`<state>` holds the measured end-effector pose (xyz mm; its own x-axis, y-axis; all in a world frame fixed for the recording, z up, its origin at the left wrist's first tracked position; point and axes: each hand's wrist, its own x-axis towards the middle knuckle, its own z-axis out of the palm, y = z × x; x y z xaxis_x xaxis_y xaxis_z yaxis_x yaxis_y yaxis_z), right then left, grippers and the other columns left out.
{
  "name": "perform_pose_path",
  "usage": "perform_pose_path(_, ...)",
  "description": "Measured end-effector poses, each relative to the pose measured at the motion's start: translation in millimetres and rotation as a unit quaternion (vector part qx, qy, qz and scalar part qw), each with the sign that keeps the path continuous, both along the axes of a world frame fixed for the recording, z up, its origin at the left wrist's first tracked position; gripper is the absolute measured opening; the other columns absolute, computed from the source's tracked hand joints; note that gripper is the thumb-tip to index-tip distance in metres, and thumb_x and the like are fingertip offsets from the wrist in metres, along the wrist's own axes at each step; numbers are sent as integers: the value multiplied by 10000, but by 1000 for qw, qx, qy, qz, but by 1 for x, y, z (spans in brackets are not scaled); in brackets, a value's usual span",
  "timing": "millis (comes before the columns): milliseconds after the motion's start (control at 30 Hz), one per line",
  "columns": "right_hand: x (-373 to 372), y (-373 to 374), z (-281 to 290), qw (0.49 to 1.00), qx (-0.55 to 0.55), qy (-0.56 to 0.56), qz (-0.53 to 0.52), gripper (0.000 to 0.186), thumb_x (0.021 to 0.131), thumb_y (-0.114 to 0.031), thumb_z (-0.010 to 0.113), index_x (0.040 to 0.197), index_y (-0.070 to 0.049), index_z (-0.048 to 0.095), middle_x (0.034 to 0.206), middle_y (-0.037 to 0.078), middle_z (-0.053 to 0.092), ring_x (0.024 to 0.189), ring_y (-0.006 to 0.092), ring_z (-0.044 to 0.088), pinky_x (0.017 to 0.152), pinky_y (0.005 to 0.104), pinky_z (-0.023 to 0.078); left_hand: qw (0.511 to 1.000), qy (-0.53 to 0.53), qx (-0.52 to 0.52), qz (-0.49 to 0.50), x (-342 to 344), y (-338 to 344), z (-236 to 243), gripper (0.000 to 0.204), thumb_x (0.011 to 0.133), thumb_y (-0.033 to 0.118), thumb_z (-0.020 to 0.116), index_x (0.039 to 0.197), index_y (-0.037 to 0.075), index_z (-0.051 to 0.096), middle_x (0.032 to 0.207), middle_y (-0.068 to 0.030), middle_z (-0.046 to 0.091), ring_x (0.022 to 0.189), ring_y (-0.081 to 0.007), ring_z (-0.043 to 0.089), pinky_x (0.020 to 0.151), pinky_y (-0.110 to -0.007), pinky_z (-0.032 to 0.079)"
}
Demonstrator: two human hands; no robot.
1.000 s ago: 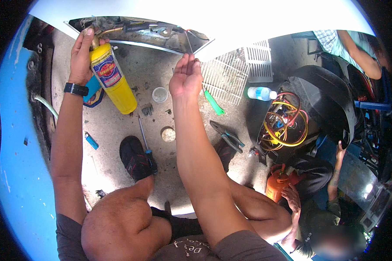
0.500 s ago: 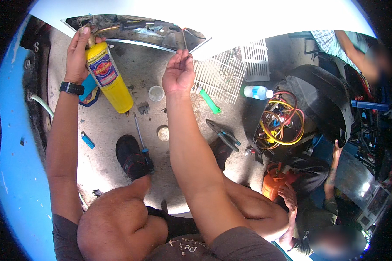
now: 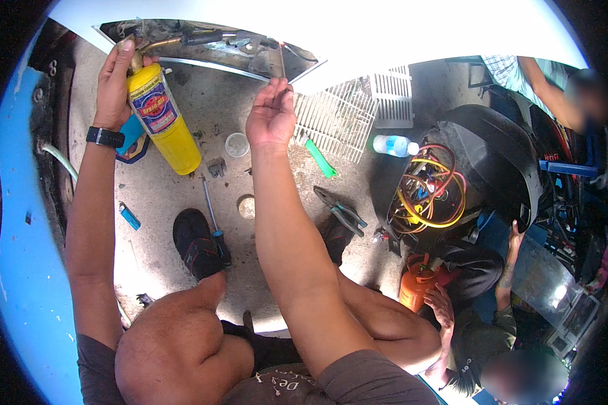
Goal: The person uses a blowtorch to heat a copper pipe and applies a brazing rod to join or seal a connection inside the lower service area of an appliance.
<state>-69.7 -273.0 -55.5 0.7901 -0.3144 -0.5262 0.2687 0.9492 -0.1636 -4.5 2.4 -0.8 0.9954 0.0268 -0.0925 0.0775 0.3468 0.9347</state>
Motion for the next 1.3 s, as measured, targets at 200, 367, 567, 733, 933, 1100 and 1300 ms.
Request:
perform_pose_path(200, -2, -4, 5, 1000, -23, 8, -1, 206, 1050, -185, 491, 1072, -10, 598, 1070, 98, 690, 1046, 240, 651, 895, 339, 584, 1000, -13, 18, 2, -3, 0, 0, 405, 974, 407, 647, 1200, 73, 606, 938, -89, 715, 896, -174, 710, 781, -295, 589)
perform_pose_path(367, -4, -9, 6, 999, -53, 8, 5, 209, 1054, -180, 475, 1058, -4, 588, 1067, 111, 683, 1049, 249, 650, 889, 336, 585, 999, -23, 23, 2, -2, -2, 1, 446, 965, 447, 648, 1206, 75, 597, 949, -102, 722, 872, -163, 711, 766, -293, 590)
perform_pose_path(567, -5, -10, 13, 998, -56, 32, 2, 227, 1063, -180, 444, 1053, 11, 567, 1057, 126, 681, 1043, 270, 656, 902, 358, 582, 999, -17, 43, 5, -2, -4, 0, 456, 959, 458, 652, 1199, 74, 598, 948, -103, 721, 872, -160, 711, 762, -291, 590)
perform_pose_path(733, -4, -14, 14, 997, -67, 31, 3, 229, 1066, -180, 441, 1053, 10, 568, 1061, 128, 677, 1045, 269, 653, 904, 361, 582, 998, -30, 51, -5, -1, -6, 1, 444, 961, 457, 650, 1185, 77, 600, 946, -97, 719, 876, -162, 712, 763, -291, 592)
perform_pose_path(933, -5, -12, 11, 997, -63, 48, 3, 214, 1066, -173, 439, 1070, 7, 555, 1073, 132, 673, 1062, 272, 648, 910, 371, 583, 998, -26, 52, 5, -4, -8, 3, 444, 965, 455, 646, 1190, 76, 595, 948, -99, 720, 877, -163, 712, 765, -290, 591)
perform_pose_path(1100, -2, -12, 14, 998, -55, 44, 2, 218, 1065, -173, 443, 1067, 9, 563, 1095, 137, 669, 1078, 278, 642, 915, 372, 581, 999, -18, 32, -3, -4, -5, 2, 379, 985, 389, 633, 1192, 72, 611, 938, -80, 708, 940, -188, 709, 807, -302, 592)
perform_pose_path(1300, -3, -13, 15, 997, -69, 36, 10, 222, 1064, -175, 446, 1064, 8, 572, 1121, 133, 665, 1089, 277, 638, 918, 372, 577, 999, -22, 49, 6, -6, -7, 4, 456, 968, 453, 641, 1217, 74, 593, 956, -119, 727, 873, -174, 714, 764, -296, 592)
